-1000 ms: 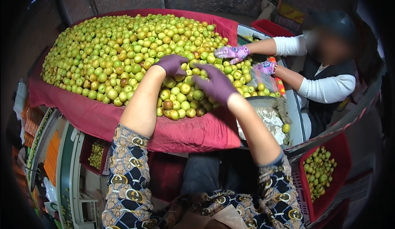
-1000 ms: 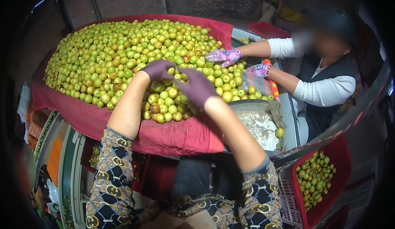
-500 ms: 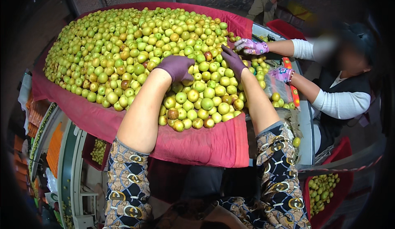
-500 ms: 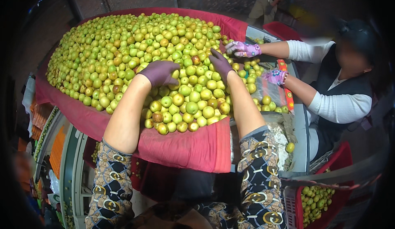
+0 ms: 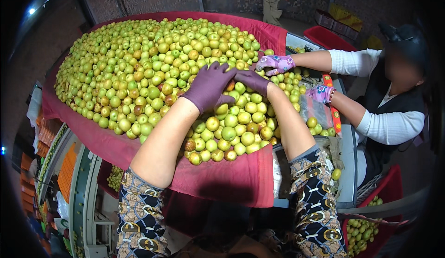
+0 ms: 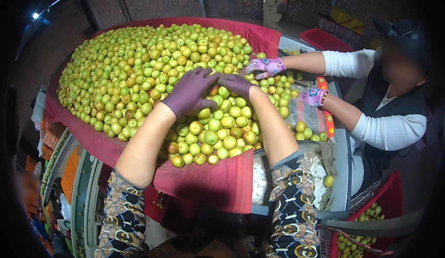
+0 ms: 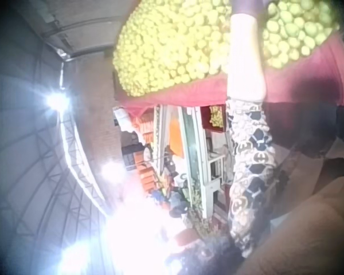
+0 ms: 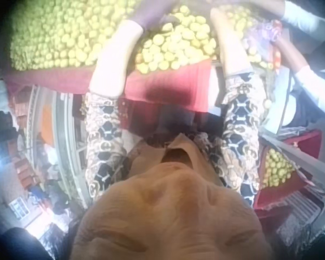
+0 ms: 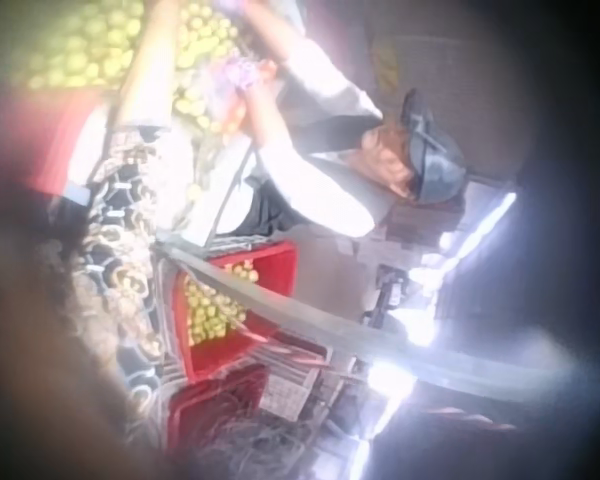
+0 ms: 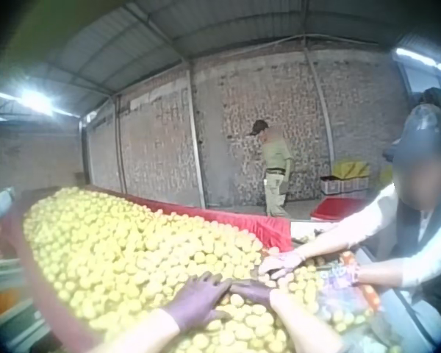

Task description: The person sorts green apples on a red-covered table, picking them up and placing them into a red crate. Another worker also sorts apples nearby, and a third person occasionally adds more apples to the table.

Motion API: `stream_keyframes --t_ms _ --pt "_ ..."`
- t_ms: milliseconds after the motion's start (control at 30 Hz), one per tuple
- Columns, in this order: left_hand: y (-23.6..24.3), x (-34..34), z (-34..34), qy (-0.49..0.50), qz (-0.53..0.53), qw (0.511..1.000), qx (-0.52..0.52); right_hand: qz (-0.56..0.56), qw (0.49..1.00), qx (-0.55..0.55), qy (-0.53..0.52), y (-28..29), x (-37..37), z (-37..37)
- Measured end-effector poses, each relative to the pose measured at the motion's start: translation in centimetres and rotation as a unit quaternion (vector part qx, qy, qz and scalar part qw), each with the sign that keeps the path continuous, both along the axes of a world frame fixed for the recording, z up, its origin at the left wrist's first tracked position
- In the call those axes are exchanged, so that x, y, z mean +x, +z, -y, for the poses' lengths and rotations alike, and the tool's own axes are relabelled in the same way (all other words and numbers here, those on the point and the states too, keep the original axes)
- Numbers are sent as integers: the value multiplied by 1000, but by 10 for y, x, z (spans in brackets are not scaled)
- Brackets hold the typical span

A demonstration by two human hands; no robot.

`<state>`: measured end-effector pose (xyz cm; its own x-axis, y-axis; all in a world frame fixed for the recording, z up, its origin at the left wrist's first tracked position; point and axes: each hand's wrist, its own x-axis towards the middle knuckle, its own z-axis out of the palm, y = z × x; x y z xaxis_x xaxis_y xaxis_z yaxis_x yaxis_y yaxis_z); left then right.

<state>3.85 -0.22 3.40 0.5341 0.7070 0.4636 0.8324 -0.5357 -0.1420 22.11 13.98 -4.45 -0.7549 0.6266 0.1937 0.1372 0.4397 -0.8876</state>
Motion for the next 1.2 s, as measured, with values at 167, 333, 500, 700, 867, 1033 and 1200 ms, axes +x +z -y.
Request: stream_keyframes --t_ms 167,333,500,700,867,1033,1200 --pt "-24 0 -11 51 -48 987 -147 23 968 57 -242 -5 -17 -42" --pt "-14 12 -8 57 -86 981 -165 -88 969 102 -209 6 -51 -77" --pt "-17 7 0 79 -93 979 -164 149 961 134 -192 32 -101 -76" --pt "-20 4 0 84 -85 978 -169 78 969 121 -200 22 -100 -65" --pt "-16 1 -1 69 -85 980 -166 20 961 88 -261 14 -68 -37" --pt "-11 6 -4 89 -117 967 -209 -146 898 105 -402 27 -39 -1" --pt "-15 4 -8 98 -124 967 -199 -406 812 -85 -410 65 -42 83"
